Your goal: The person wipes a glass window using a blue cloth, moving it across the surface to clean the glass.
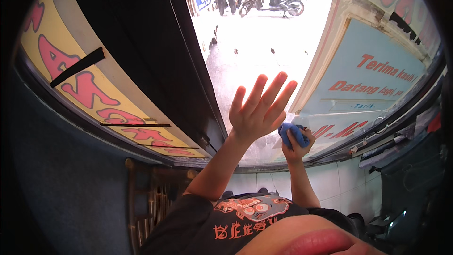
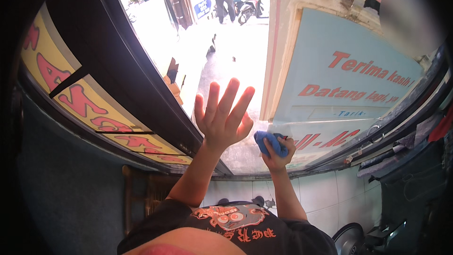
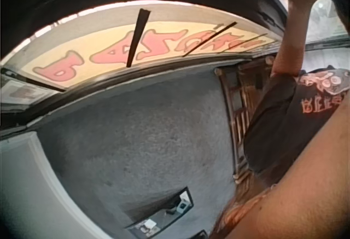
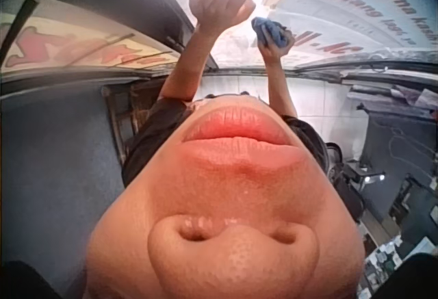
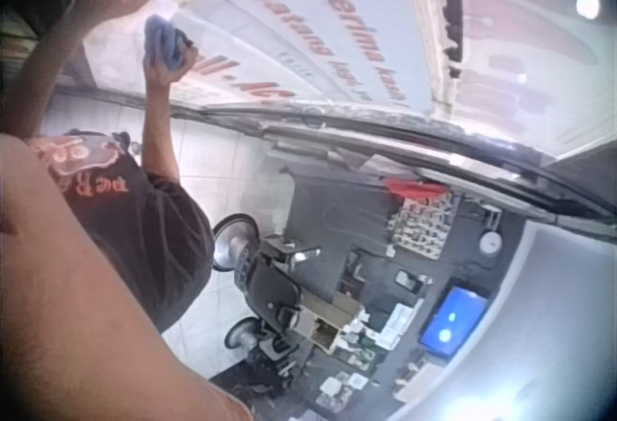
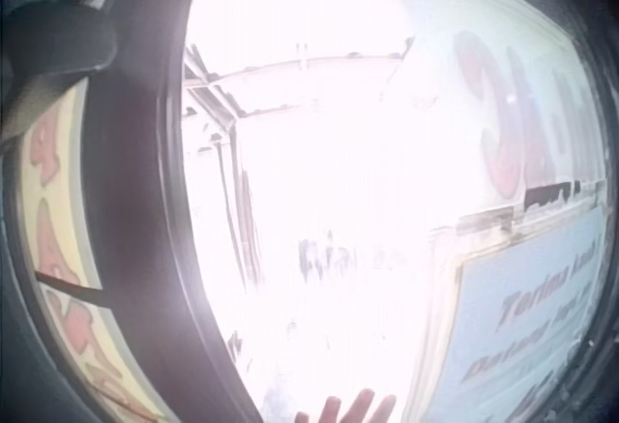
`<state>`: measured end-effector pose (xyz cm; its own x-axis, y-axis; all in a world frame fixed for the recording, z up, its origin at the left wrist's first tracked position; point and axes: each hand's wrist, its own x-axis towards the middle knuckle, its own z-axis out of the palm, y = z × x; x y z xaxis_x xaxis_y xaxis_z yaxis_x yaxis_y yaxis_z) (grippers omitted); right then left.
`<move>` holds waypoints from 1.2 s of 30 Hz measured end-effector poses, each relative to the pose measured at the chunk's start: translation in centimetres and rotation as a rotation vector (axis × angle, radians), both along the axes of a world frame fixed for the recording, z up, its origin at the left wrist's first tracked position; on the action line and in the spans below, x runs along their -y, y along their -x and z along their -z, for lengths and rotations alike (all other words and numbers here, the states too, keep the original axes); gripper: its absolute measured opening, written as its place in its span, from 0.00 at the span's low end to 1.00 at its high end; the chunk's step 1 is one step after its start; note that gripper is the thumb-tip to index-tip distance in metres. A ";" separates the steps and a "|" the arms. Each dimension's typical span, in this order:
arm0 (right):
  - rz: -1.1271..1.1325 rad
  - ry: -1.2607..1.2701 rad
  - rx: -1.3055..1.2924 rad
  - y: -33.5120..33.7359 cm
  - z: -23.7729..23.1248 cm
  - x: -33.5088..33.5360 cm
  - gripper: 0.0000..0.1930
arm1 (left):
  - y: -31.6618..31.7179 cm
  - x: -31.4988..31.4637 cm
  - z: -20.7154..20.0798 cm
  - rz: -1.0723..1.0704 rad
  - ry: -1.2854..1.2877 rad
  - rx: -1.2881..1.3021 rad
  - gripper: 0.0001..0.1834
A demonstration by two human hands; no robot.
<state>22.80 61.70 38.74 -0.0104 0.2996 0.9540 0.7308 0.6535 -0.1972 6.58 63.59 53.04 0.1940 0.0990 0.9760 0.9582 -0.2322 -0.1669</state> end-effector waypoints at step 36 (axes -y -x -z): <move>-0.081 -0.054 0.020 -0.5 -0.5 -0.5 0.21 | -0.3 0.0 0.2 -0.022 0.012 0.068 0.26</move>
<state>23.32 62.18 39.26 -0.0515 0.2450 0.9682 0.6789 0.7196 -0.1459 6.89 63.58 52.87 0.1249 0.1138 0.9856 0.9721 -0.2129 -0.0986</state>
